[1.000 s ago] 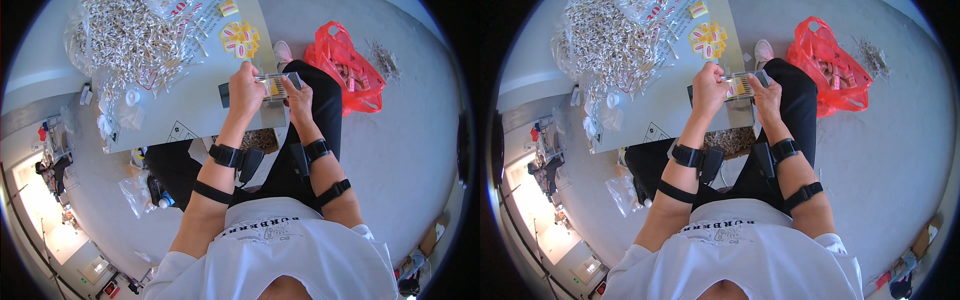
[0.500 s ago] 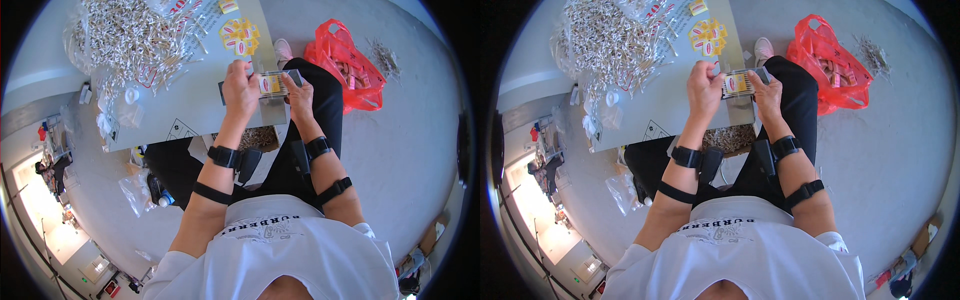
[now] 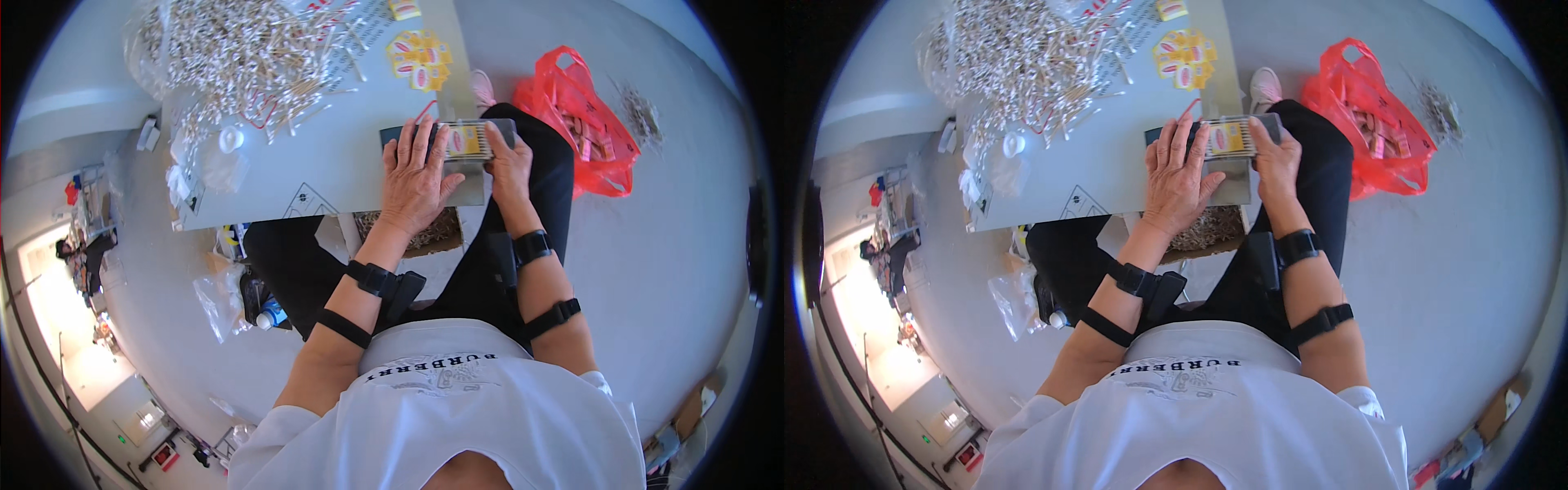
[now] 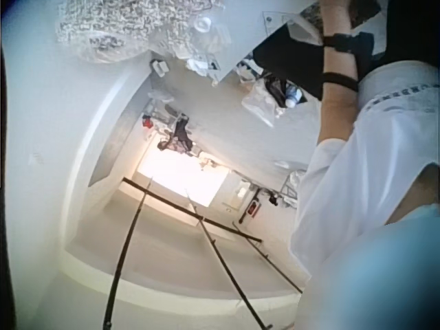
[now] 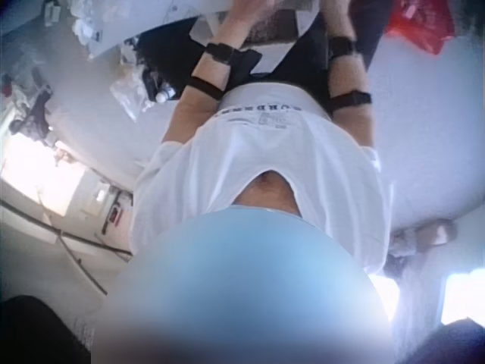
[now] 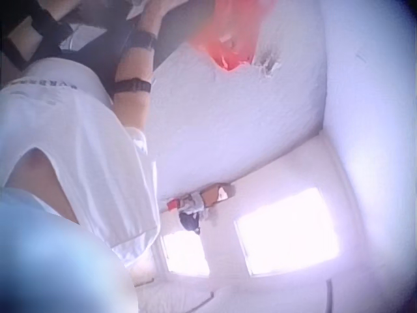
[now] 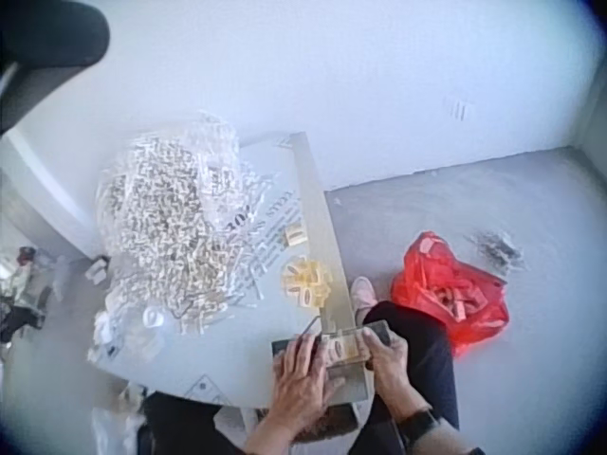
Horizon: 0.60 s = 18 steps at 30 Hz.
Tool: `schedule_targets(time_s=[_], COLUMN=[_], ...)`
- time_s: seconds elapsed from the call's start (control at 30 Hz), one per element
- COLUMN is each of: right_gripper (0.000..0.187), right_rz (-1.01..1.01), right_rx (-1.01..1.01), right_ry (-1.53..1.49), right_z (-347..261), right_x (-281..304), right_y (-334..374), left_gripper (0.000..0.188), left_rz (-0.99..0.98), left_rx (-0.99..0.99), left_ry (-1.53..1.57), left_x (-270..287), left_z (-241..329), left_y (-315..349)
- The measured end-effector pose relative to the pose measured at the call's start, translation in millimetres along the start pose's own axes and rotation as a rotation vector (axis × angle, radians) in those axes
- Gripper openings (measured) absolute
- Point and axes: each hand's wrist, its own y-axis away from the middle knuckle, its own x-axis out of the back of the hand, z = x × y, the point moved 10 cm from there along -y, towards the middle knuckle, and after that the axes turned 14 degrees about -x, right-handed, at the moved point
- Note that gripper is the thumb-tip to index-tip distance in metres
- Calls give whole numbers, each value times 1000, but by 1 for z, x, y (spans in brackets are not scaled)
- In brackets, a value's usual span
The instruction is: Sorting and packaging cotton swabs and small metallic components in a workshop environment.
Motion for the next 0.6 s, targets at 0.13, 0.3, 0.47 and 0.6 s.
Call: schedule_targets(time_s=[0.13, 0.3, 0.47, 0.6], right_gripper=[26, 28, 12, 18], right_rz=[150, 404, -57, -306], right_rx=[447, 1175, 901, 716], right_ry=[72, 833, 830, 894], right_z=[-39, -103, -58, -13], right_x=[27, -37, -85, -142], right_y=[7, 104, 88, 85], left_gripper=[59, 46, 37, 19], left_rz=[251, 458, 458, 408], left_rx=[144, 441, 563, 554], left_ry=[82, -125, -126, -178], left_x=[22, 59, 75, 68], left_z=[-45, -166, -200, -190], left_y=[11, 86, 79, 73])
